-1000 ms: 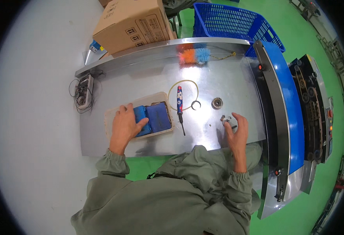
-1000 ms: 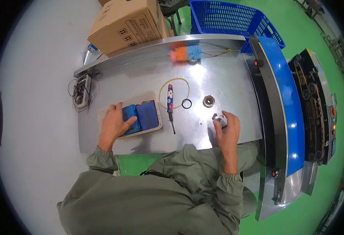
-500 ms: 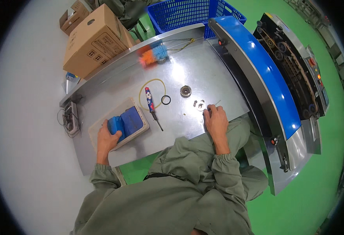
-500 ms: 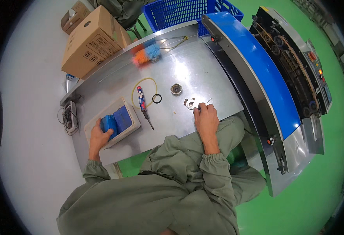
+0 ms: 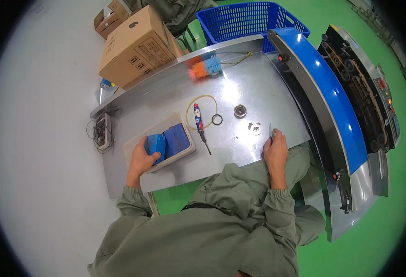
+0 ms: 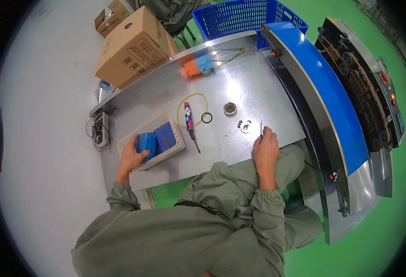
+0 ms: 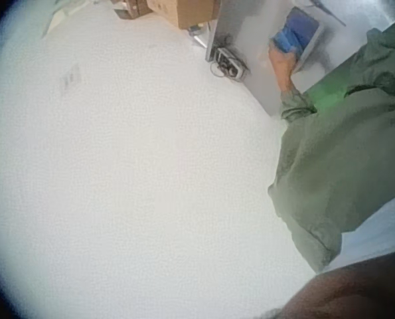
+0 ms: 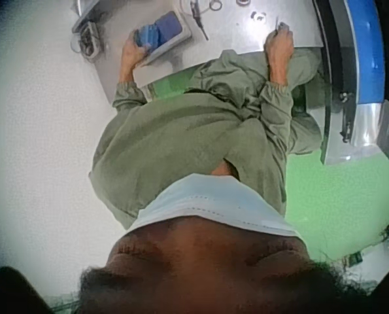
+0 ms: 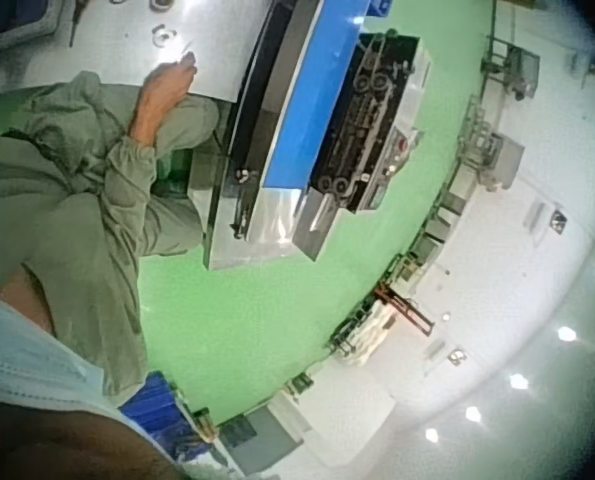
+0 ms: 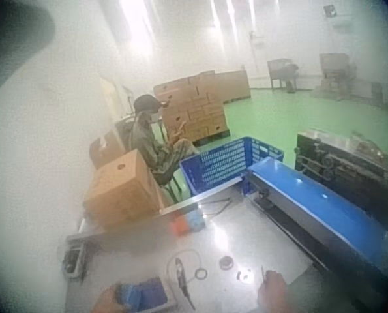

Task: The operator uses a precision pick to disassemble or inspect a mechanical bearing on a workbench in an industrial setting.

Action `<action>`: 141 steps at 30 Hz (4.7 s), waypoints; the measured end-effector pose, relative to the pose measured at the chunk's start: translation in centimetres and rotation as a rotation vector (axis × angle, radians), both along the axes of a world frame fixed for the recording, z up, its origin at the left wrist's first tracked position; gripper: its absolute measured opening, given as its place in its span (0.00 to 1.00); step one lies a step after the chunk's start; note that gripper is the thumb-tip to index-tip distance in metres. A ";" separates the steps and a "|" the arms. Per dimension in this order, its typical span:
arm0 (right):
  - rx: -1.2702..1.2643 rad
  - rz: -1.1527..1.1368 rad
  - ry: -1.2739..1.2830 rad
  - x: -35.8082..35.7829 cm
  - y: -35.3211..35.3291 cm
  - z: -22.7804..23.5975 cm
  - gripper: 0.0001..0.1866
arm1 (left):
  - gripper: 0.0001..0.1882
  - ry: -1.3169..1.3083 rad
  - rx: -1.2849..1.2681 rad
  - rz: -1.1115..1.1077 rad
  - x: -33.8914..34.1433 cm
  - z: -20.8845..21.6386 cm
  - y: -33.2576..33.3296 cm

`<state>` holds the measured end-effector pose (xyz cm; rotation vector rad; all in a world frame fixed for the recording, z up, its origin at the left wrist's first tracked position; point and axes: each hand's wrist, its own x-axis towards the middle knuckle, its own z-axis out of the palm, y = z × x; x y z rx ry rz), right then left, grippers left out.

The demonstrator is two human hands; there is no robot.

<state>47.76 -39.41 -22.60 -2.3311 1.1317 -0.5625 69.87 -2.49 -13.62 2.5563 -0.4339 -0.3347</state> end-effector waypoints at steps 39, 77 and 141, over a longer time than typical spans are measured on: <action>0.185 -0.072 -0.334 -3.0 -0.4 -0.2 0.11 | 0.57 0.028 0.426 0.109 0.0 2.1 -2.3; 0.333 -0.092 -0.343 -3.0 -1.4 -1.4 0.09 | 0.51 0.014 -0.124 0.178 -1.8 -1.6 -0.9; 0.290 -0.128 -0.356 -3.7 -1.5 -0.6 0.09 | 0.46 0.161 -0.118 0.212 1.3 1.5 2.8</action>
